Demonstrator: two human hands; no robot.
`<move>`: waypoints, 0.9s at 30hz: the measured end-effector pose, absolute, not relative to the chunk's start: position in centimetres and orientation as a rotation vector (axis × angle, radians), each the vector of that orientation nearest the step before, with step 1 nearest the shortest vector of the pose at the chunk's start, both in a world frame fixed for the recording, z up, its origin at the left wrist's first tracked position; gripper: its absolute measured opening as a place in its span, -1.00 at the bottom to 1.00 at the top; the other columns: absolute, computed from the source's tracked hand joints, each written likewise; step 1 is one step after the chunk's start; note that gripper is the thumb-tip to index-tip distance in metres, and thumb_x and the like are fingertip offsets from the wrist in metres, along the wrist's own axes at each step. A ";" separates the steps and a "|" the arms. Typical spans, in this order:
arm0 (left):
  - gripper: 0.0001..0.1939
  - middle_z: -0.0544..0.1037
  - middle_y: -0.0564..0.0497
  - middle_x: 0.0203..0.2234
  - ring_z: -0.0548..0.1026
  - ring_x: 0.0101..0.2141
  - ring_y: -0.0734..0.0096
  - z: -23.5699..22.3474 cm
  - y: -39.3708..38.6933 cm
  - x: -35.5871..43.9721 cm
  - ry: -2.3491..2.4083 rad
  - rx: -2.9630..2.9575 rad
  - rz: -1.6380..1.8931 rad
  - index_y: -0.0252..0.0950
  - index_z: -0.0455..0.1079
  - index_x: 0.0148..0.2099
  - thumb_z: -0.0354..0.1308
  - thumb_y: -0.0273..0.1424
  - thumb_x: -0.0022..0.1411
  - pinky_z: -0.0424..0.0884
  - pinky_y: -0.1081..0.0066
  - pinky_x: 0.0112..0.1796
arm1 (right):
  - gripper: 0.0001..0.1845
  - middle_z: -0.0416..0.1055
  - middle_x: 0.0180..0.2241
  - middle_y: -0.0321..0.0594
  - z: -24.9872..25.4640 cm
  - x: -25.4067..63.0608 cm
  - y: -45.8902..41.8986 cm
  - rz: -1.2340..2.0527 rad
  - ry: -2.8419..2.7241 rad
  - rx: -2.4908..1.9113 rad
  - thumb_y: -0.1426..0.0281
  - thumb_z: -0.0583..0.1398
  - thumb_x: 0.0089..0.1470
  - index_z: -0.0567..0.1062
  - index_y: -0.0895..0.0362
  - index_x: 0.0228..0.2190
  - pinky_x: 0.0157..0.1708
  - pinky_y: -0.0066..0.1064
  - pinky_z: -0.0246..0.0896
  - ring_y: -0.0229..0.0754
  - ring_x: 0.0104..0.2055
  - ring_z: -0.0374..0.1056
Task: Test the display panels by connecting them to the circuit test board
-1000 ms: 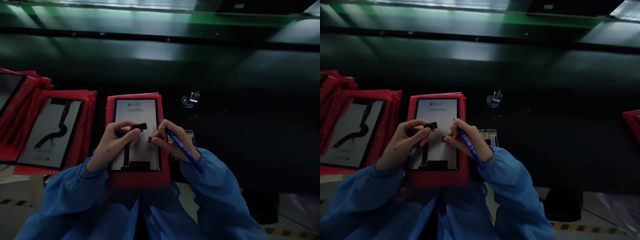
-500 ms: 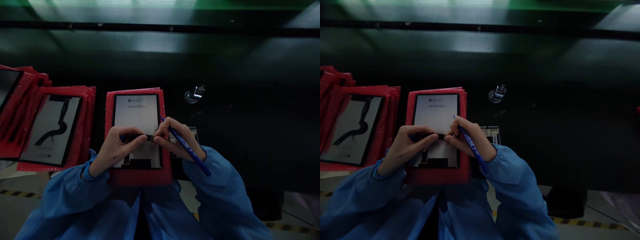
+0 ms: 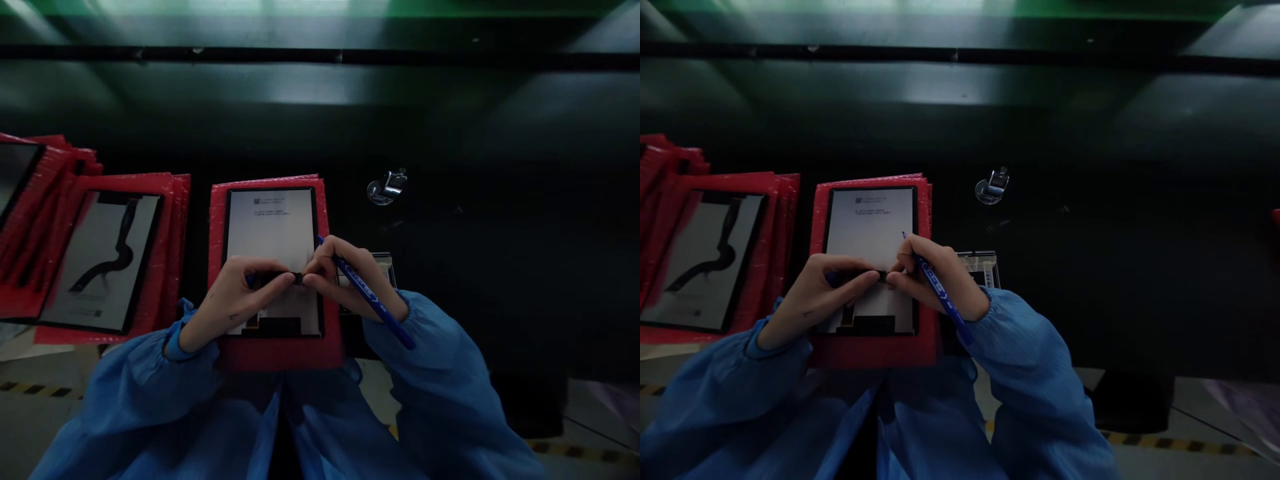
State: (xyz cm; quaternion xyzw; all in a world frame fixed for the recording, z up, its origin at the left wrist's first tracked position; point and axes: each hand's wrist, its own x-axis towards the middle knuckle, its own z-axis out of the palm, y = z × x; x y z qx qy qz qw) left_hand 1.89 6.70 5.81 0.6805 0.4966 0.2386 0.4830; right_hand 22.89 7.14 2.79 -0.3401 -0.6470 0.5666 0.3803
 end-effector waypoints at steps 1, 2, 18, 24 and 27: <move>-0.77 0.50 0.09 -0.63 0.36 -0.61 0.56 5.7 6.7 1.9 1.214 1.669 0.580 -0.31 0.61 -0.32 0.20 -0.29 0.26 0.24 0.55 -0.59 | -0.59 0.52 -0.42 -0.32 2.8 22.9 7.2 1.445 -1.659 -0.868 0.32 0.34 0.14 0.17 0.04 -0.47 -0.39 -0.46 0.38 -0.28 -0.39 0.48; -0.76 0.52 0.08 -0.61 0.38 -0.59 0.54 5.6 6.7 2.0 1.220 1.675 0.578 -0.31 0.61 -0.33 0.20 -0.28 0.26 0.26 0.54 -0.58 | -0.59 0.51 -0.42 -0.32 2.8 22.9 7.2 1.443 -1.659 -0.867 0.31 0.34 0.14 0.18 0.04 -0.47 -0.40 -0.47 0.37 -0.29 -0.39 0.47; -0.79 0.51 0.09 -0.70 0.57 -0.48 0.28 4.8 6.3 1.1 1.375 1.598 0.523 -0.14 0.63 -0.29 0.31 -0.13 0.15 0.40 0.49 -0.56 | -0.63 0.43 -0.35 -0.34 3.1 23.0 7.8 1.543 -1.770 -0.823 0.47 0.24 0.11 0.10 0.01 -0.45 -0.33 -0.51 0.34 -0.34 -0.34 0.42; -0.77 0.64 0.06 -0.49 0.54 -0.49 0.38 5.3 6.5 2.1 1.195 1.797 0.500 -0.21 0.62 -0.31 0.23 -0.21 0.23 0.41 0.49 -0.46 | -0.66 0.35 -0.45 -0.42 2.1 22.1 7.2 1.390 -1.772 -0.889 0.55 0.20 0.00 0.10 0.03 -0.49 -0.42 -0.53 0.25 -0.38 -0.45 0.26; -0.73 0.66 0.02 -0.39 0.51 -0.48 0.42 6.0 6.5 1.2 1.235 1.821 0.552 -0.25 0.60 -0.21 0.18 -0.19 0.28 0.38 0.49 -0.45 | -0.66 0.41 -0.44 -0.39 2.0 22.2 7.0 1.291 -1.682 -0.906 0.46 0.26 0.04 0.14 0.04 -0.49 -0.44 -0.50 0.23 -0.36 -0.48 0.25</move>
